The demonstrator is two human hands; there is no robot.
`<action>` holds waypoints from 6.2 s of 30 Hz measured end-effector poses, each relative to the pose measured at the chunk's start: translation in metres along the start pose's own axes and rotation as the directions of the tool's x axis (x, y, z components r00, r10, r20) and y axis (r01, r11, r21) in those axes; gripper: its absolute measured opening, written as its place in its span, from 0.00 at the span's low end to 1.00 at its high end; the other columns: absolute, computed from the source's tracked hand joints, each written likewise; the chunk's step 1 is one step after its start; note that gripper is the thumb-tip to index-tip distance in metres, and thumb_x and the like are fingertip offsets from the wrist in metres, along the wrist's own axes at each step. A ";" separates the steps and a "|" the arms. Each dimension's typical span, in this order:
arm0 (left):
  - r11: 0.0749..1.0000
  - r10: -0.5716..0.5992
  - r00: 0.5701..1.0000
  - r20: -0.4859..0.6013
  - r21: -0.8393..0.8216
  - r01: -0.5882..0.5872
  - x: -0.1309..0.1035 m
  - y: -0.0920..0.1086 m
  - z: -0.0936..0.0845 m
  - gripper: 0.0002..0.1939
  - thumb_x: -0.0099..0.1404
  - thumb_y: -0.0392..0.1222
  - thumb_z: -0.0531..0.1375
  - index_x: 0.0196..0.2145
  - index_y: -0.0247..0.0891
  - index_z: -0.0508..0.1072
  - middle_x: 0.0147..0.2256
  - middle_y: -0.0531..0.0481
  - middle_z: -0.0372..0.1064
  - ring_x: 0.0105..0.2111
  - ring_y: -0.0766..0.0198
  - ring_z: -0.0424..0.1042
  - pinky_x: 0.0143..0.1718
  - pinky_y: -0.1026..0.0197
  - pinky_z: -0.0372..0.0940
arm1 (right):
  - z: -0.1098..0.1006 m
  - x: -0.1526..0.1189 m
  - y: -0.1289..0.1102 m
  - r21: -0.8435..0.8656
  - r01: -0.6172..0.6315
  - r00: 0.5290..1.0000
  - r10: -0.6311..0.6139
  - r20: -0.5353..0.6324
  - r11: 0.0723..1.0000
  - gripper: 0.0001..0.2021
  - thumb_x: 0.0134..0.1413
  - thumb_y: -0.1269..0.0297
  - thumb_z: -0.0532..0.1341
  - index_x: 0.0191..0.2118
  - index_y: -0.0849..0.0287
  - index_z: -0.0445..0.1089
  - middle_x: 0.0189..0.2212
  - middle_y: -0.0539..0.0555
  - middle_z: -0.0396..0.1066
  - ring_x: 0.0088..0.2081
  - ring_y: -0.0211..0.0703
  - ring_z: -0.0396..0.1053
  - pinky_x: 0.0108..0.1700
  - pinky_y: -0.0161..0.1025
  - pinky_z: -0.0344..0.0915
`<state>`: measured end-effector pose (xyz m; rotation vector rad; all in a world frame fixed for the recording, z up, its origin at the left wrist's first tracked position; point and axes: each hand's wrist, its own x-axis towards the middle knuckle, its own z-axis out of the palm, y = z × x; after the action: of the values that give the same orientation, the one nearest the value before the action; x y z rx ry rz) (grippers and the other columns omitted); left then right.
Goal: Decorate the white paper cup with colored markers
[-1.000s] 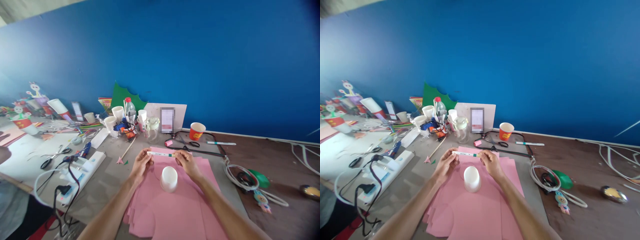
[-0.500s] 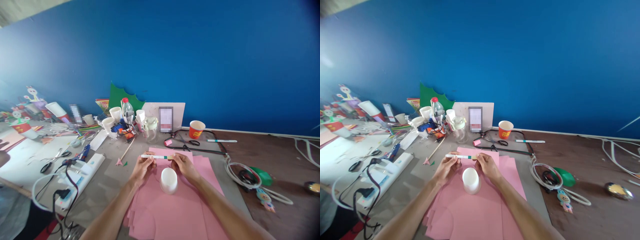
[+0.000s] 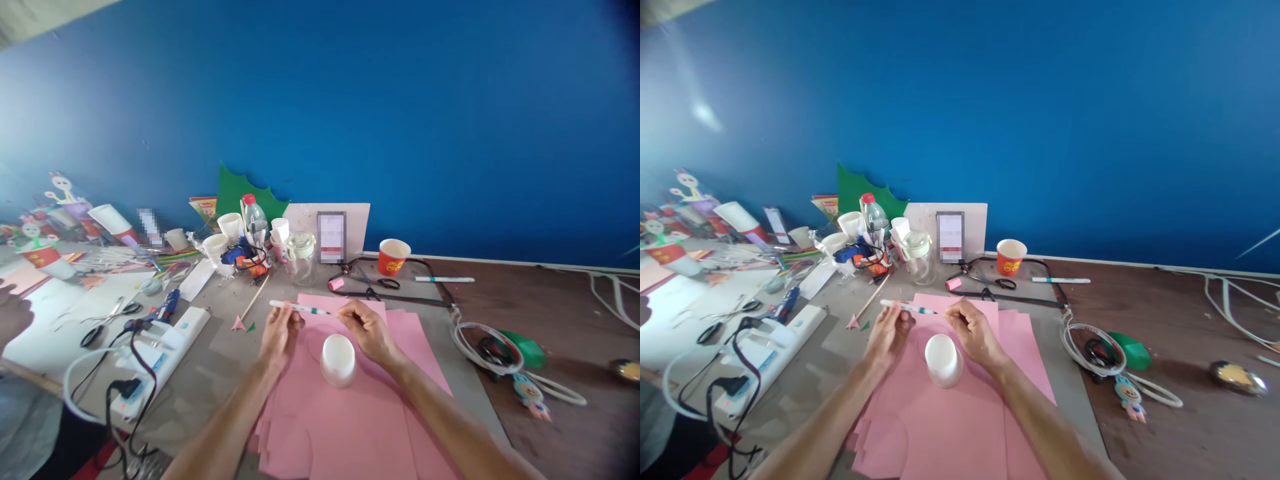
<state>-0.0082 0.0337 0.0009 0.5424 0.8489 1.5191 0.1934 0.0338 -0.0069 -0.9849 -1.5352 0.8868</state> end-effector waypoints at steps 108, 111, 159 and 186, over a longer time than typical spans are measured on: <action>0.921 -0.294 0.797 0.528 0.379 0.088 -0.012 -0.011 -0.004 0.32 0.51 0.57 0.71 0.47 0.33 0.73 0.40 0.43 0.72 0.38 0.58 0.70 0.38 0.61 0.63 | 0.026 -0.037 -0.019 -0.156 0.334 0.932 -0.351 -0.096 0.930 0.07 0.63 0.66 0.56 0.46 0.55 0.66 0.31 0.51 0.72 0.29 0.41 0.73 0.31 0.34 0.70; 0.913 -0.302 0.783 0.543 0.400 0.075 -0.013 -0.009 -0.004 0.34 0.50 0.54 0.72 0.50 0.35 0.70 0.42 0.43 0.72 0.41 0.57 0.71 0.37 0.62 0.63 | 0.026 -0.038 -0.019 -0.177 0.333 0.929 -0.354 -0.104 0.926 0.07 0.63 0.65 0.56 0.46 0.55 0.66 0.30 0.51 0.73 0.29 0.41 0.73 0.30 0.34 0.70; 0.856 -0.299 0.802 0.517 0.517 -0.014 -0.014 -0.008 -0.004 0.41 0.47 0.58 0.71 0.53 0.34 0.66 0.43 0.45 0.70 0.42 0.56 0.68 0.39 0.60 0.62 | 0.021 -0.036 -0.028 -0.259 0.246 0.947 -0.289 -0.142 0.934 0.10 0.62 0.57 0.56 0.39 0.57 0.71 0.27 0.53 0.76 0.24 0.40 0.74 0.25 0.31 0.71; 0.845 -0.294 0.787 0.542 0.532 -0.051 -0.013 -0.008 -0.005 0.39 0.50 0.58 0.70 0.54 0.36 0.66 0.44 0.44 0.71 0.42 0.56 0.68 0.40 0.59 0.62 | 0.017 -0.037 -0.030 -0.203 0.215 0.953 -0.250 -0.170 0.955 0.11 0.62 0.55 0.56 0.38 0.57 0.70 0.25 0.52 0.75 0.23 0.40 0.73 0.23 0.32 0.70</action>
<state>-0.0057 0.0194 -0.0065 1.2794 0.7521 0.8654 0.1762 -0.0131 0.0040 -0.9647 -1.5458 0.4756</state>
